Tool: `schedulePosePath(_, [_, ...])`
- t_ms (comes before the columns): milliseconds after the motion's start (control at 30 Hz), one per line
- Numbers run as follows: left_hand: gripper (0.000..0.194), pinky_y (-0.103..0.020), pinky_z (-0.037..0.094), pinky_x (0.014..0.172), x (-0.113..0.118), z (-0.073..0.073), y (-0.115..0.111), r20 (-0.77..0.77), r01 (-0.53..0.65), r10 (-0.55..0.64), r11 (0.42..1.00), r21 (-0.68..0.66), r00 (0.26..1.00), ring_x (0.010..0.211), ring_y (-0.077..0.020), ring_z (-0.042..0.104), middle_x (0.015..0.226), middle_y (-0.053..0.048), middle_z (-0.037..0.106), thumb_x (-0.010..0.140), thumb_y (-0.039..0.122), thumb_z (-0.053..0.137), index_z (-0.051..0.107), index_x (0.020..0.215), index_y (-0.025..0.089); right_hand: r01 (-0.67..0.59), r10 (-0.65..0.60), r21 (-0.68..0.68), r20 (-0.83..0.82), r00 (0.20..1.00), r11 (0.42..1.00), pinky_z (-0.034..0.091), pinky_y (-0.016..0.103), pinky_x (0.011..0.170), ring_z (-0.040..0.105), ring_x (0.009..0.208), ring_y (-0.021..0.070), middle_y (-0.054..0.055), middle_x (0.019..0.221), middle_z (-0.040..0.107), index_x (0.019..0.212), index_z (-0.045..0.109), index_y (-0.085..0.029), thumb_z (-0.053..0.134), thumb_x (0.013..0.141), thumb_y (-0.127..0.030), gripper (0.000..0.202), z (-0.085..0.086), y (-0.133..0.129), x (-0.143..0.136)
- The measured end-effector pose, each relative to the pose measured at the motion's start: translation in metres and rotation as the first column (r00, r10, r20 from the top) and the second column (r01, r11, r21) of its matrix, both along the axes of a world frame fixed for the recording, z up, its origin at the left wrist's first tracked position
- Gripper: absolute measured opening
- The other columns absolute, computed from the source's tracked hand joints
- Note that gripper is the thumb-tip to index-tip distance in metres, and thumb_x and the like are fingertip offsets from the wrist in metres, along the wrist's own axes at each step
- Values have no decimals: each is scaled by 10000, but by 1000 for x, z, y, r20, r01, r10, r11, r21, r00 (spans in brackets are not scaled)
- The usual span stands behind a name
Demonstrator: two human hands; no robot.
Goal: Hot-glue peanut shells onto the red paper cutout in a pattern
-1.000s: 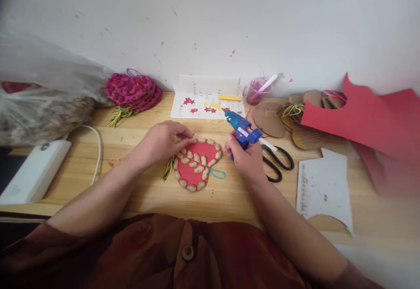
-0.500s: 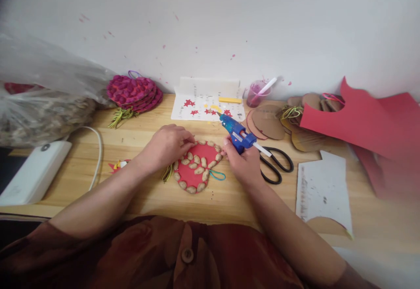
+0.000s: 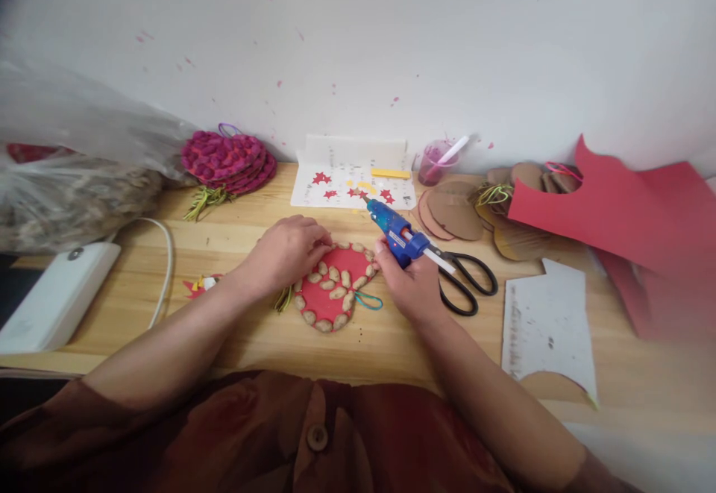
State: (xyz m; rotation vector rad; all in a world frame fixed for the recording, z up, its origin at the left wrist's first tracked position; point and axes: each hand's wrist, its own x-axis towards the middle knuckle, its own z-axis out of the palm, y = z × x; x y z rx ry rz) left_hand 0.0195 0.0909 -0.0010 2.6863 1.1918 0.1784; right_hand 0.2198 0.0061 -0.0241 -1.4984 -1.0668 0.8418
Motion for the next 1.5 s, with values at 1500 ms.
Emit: schedulePosePath(1500, [315,-196,416,615,-7,4,7,466,421,794,296,-857,390,614,-80,556,678,-22,670,657,327,922,726,785,116,-260,245,52,199,949,964,439,276,502,503,472,134,-54,513,502,818,591,-226,553,956,-375,206,28,-32,-6])
